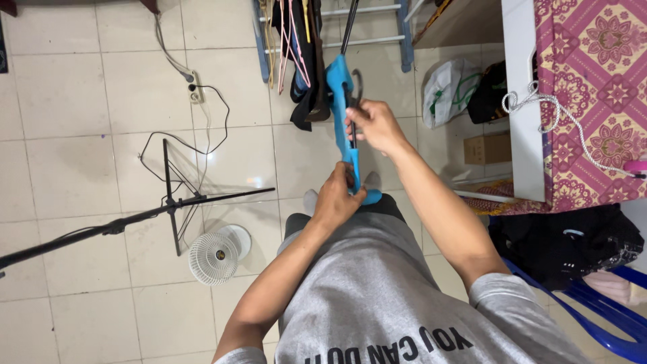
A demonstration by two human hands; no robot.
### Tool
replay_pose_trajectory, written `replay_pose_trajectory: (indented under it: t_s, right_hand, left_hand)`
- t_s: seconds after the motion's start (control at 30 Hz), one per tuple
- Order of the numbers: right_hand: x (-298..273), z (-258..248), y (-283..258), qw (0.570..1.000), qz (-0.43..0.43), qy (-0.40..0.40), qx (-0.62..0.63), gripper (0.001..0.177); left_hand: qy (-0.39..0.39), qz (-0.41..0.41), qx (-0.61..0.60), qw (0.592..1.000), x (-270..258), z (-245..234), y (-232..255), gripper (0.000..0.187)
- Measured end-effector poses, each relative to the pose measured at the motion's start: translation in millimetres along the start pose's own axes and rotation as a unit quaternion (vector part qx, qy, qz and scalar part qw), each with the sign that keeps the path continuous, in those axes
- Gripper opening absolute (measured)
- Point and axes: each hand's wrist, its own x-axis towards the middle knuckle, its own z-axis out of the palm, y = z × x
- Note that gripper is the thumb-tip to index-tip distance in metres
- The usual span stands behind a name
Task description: The person irons a blue t-shirt on a patterned table, then hangs it on a drying rack. They then iron a black t-shirt on the same table.
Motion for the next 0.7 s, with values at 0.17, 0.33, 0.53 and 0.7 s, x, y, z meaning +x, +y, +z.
replay_pose_trajectory:
  t_s: [0.17,0.33,0.53,0.7]
  right_hand:
    - [7.8,8.4,0.3,0.998,0.018,-0.055,0.013,0.016]
    - [10.2,-2.1,2.8,0.994,0.038,-0.106,-0.006,0.019]
    - [12.2,-41.7,2.5,0.989,0.082,-0.078,-0.091,0.019]
    - [7.2,-60.3,13.3,0.994,0.092,-0.06,-0.007,0.019]
  left_hand:
    - [-0.072,-0.047,0.028,0.996,4.4,-6.1,12.4,0.052]
    - [-0.135,-0.085,0.047,0.986,10.8,-18.0,29.6,0.043]
    - [-0.061,-0.047,-0.009,0.997,72.6,-46.8,11.6,0.016]
    - [0.143,0.066,0.031,0.987,194.1,-29.4,-17.5,0.025]
